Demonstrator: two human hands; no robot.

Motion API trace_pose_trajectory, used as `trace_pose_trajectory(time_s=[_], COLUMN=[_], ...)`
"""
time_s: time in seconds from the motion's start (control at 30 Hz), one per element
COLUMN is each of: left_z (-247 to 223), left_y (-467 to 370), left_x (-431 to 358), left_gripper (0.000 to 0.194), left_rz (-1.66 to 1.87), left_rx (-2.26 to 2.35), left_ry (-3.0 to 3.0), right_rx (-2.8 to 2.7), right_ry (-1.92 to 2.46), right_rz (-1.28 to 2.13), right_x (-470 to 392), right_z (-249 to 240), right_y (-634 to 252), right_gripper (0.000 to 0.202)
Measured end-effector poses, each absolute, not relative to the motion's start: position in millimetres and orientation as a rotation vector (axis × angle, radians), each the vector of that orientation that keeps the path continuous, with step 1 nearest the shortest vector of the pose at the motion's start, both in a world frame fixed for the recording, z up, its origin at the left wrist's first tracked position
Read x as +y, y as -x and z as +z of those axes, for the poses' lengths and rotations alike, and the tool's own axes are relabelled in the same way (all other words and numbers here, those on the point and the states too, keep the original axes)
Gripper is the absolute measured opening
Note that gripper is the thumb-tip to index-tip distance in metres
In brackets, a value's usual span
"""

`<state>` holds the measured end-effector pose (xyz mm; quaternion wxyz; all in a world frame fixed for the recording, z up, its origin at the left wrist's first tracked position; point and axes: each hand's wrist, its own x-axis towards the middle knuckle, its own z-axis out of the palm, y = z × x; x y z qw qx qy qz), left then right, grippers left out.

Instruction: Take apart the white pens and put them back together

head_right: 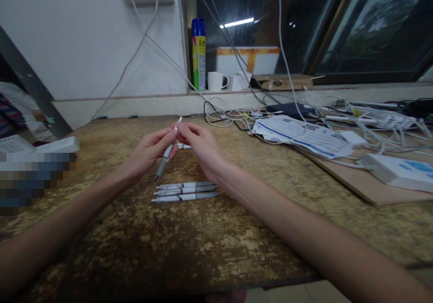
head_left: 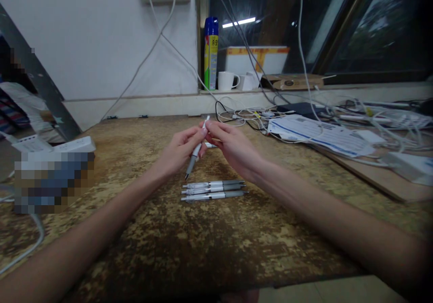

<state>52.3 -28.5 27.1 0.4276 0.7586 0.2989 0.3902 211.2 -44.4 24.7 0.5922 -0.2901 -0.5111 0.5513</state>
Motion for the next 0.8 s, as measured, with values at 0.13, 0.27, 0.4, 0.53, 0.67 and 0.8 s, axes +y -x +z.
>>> trace_pose_trajectory(time_s=[0.13,0.27,0.4,0.53,0.67,0.8], left_z=[24.9,15.8,4.7,-0.6,-1.5,-0.1], left_y=[-39.9,-24.7,-12.7,-9.2,-9.1,-8.2], left_x=[-28.9,-26.5,-27.1,-29.7,-31.4,-33.3], left_gripper=[0.031,0.025,0.025,0.027,0.026,0.026], left_rz=[0.870,0.875,0.827,0.845,0.801,0.813], left_rx=[0.796,0.908,1.022,1.126,1.190,1.193], left_ry=[-1.856,-1.830,-1.916,-2.213,-2.410,-2.443], right_rx=[-0.930,-0.642,-0.531,-0.517,-0.535,-0.613], right_ry=[0.597,0.398,0.262,0.252,0.250,0.333], right_rz=[1.387,1.487,1.490,1.489,1.508,1.463], right_x=[-38.1,-31.9,-36.7,-42.9,-42.7,-41.8], right_z=[30.6,44.6,47.8,41.6,34.2,30.3], right_y=[-222.3,-245.4,-261.9,-265.5,-262.0,-259.6], right_gripper=[0.019,0.027,0.027,0.025,0.020,0.019])
